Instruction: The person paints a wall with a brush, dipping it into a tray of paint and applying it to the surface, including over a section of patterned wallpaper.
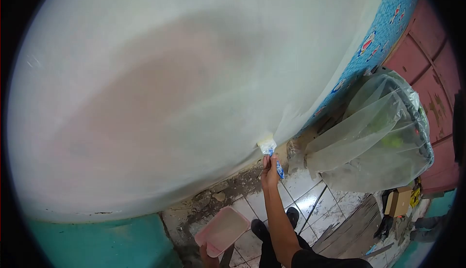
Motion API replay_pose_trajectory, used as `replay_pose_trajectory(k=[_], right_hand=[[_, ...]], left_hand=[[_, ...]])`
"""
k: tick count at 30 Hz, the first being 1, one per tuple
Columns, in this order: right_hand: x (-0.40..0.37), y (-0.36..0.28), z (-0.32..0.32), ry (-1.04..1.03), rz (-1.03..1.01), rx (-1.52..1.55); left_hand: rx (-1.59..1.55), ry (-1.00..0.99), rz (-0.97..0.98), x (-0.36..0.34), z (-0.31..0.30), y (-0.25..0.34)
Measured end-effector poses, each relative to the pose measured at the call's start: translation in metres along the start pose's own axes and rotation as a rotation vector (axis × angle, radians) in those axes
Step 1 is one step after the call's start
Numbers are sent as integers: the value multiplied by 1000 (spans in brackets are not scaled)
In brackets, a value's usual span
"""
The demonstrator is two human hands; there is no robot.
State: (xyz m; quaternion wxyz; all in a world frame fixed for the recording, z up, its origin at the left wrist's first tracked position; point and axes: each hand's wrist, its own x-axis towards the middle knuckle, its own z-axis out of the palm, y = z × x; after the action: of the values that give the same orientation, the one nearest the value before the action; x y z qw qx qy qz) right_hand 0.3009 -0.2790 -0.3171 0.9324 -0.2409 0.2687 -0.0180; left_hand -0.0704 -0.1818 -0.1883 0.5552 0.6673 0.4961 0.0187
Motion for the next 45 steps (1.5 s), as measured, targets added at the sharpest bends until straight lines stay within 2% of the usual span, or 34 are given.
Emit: replay_pose_trajectory(k=[1, 4, 7, 8, 10, 12, 18, 23, 25, 28, 29, 30, 32, 34, 37, 38, 39, 41, 43, 45], right_hand=[[11, 10, -20, 13, 15, -20], [30, 24, -61, 101, 49, -142], [40, 33, -74, 202, -5, -322], [39, 33, -65, 203, -35, -354], [16, 22, -20, 162, -166, -377], [-25, -3, 35, 52, -351, -581], [-142, -94, 172, -60, -336, -368], [-161, -141, 206, -177, -259, -110], [-147, -138, 197, -236, -215, -36], [-96, -93, 147, -280, -165, -61], [-82, -77, 127, -191, -52, 7], [-70, -63, 108, -145, -43, -1], [-47, -36, 65, -52, -10, -26], [-21, -8, 19, -14, -15, -42], [8, 21, -36, 124, -10, -145], [14, 28, -49, 198, -15, -222], [17, 30, -55, 271, -22, -297], [14, 24, -45, 190, -70, -352], [2, 15, -17, 120, -131, -384], [-34, -17, 47, 58, -207, -400]], left_hand=[[148, 30, 10, -1, -1, 0], [-376, -56, -134, 35, -11, -64], [-609, -84, -62, 20, 2, -25], [-688, -90, -36, 15, 3, -15], [-720, -83, -85, 18, -6, -36], [-708, -91, -88, 18, -10, -43], [-621, -50, 17, 4, -20, -38], [-706, -36, 50, -4, -27, -19], [-721, -17, 26, -5, -30, -29], [-723, 2, 14, -4, -27, -36], [-592, 8, 60, -5, -25, -41], [-462, 16, 109, -5, -25, -47], [-436, 4, 97, -8, -22, -49], [-646, -35, -19, -7, -15, -36], [-623, -11, 12, -2, -11, -49], [-421, 21, 84, 1, -13, -66], [-221, 50, 159, 3, -18, -93], [-84, 67, 208, 2, -20, -99], [-194, 43, 159, -2, -22, -80], [-286, 29, 116, -5, -25, -66]])
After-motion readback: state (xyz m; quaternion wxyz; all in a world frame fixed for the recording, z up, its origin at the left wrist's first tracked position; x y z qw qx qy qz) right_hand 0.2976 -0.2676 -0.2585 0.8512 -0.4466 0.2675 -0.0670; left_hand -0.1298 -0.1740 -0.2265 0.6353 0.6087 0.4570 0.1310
